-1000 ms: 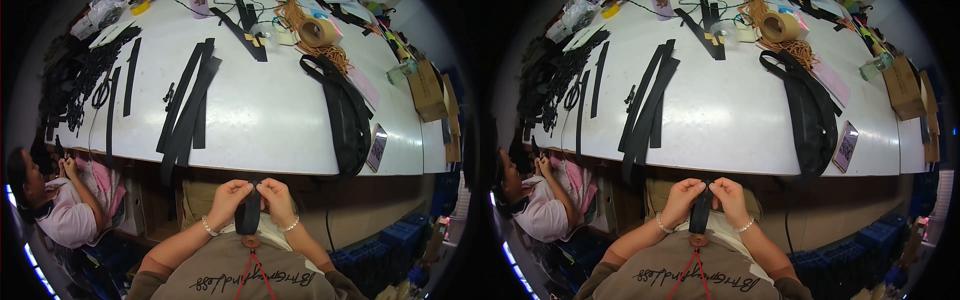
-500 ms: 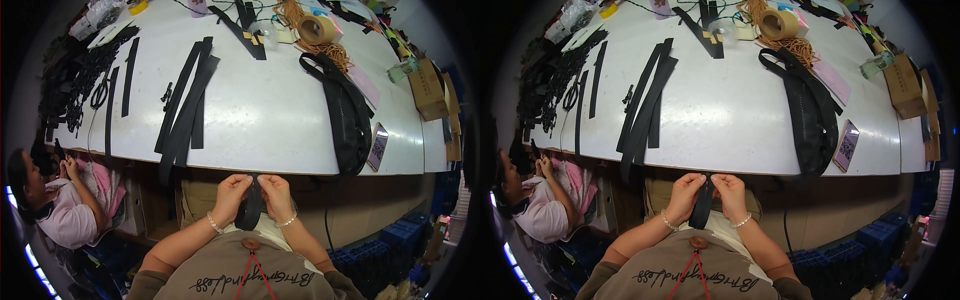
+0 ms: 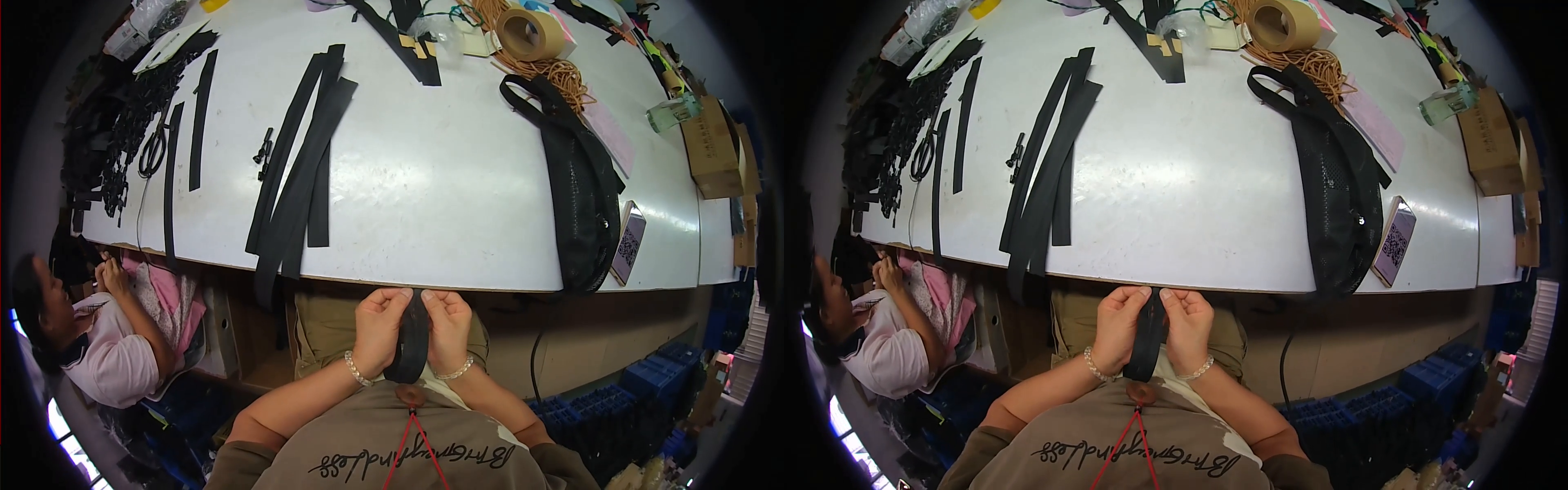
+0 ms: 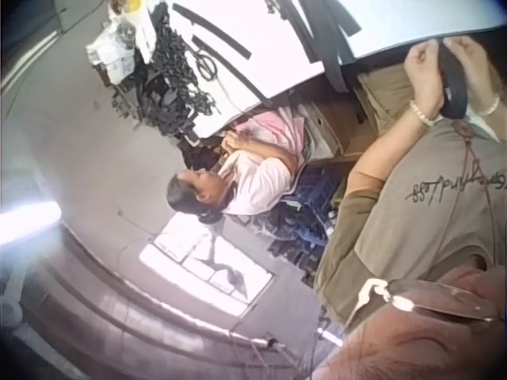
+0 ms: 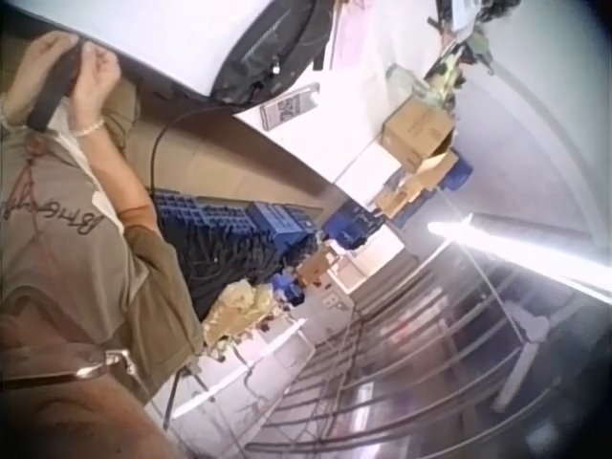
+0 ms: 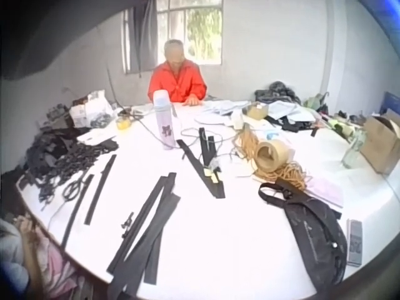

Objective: The person is assembling black fabric/leather strips and components, likely for a bag or accessory.

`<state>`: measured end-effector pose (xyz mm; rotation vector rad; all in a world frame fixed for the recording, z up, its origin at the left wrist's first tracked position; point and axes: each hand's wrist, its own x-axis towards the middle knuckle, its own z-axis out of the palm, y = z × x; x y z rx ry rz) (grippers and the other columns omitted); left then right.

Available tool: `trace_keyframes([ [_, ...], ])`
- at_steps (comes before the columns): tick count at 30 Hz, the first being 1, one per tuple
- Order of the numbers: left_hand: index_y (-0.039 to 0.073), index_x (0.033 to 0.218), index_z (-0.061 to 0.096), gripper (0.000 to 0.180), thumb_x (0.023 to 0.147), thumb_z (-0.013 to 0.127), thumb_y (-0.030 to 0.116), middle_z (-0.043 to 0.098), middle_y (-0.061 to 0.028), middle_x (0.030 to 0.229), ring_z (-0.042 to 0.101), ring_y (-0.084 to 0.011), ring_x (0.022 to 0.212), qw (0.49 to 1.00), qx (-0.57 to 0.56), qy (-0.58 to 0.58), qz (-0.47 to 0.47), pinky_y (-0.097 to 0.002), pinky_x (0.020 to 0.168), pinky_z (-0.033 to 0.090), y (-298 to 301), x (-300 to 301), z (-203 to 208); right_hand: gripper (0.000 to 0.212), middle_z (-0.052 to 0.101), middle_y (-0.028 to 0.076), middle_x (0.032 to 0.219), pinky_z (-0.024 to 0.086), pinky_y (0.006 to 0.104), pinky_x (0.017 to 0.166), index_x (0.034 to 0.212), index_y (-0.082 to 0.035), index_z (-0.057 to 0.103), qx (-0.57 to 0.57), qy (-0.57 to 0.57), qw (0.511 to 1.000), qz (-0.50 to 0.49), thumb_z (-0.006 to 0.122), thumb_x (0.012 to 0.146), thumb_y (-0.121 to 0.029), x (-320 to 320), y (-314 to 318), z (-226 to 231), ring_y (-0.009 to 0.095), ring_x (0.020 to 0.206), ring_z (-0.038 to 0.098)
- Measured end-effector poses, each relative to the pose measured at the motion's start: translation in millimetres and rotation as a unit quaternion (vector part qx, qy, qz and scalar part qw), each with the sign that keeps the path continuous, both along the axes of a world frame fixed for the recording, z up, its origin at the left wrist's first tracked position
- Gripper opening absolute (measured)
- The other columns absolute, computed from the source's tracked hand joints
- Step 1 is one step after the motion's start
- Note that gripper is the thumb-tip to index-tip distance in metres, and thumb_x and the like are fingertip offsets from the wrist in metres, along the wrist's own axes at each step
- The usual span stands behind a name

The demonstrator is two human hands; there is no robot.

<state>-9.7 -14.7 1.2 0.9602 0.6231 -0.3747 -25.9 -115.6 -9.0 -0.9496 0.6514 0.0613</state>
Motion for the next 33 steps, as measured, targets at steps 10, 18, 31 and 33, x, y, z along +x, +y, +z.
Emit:
trace_keyframes([
  [10,0.001,0.09,0.063,0.008,0.089,0.063,0.009,0.066,-0.003,0.083,0.058,-0.0056,0.071,0.999,-0.027,-0.013,-0.012,-0.0198,0.063,0.048,1,2,7,0.006,0.061,0.0,0.075,0.04,0.0184,0.049,0.087,-0.002,0.061,-0.011,-0.034,0.998,-0.047,0.06,0.089,-0.007,6,7,10,0.003,0.059,0.05],
  [18,-0.001,0.097,0.064,0.014,0.084,0.066,-0.002,0.066,-0.0037,0.09,0.06,-0.007,0.079,0.982,0.058,-0.151,-0.099,-0.0207,0.072,0.05,22,-12,27,0.008,0.062,0.001,0.079,0.044,0.0182,0.061,0.093,-0.001,0.064,-0.114,-0.122,0.983,0.074,0.064,0.086,0.0,-11,-14,36,0.006,0.068,0.055],
  [31,-0.001,0.092,0.065,0.01,0.083,0.065,-0.004,0.064,-0.007,0.093,0.06,-0.0107,0.084,0.907,0.151,-0.382,-0.095,-0.0225,0.075,0.049,27,-13,48,0.008,0.064,0.007,0.087,0.045,0.0231,0.067,0.088,0.001,0.067,-0.25,-0.304,0.915,0.086,0.067,0.08,0.004,-13,-20,60,0.012,0.078,0.057],
  [33,-0.001,0.094,0.065,0.011,0.083,0.065,-0.004,0.064,-0.0062,0.093,0.06,-0.01,0.083,0.91,0.151,-0.373,-0.097,-0.0221,0.074,0.049,28,-13,48,0.009,0.064,0.007,0.088,0.045,0.0222,0.066,0.089,0.001,0.067,-0.246,-0.292,0.92,0.09,0.067,0.081,0.003,-13,-19,61,0.011,0.077,0.057],
])
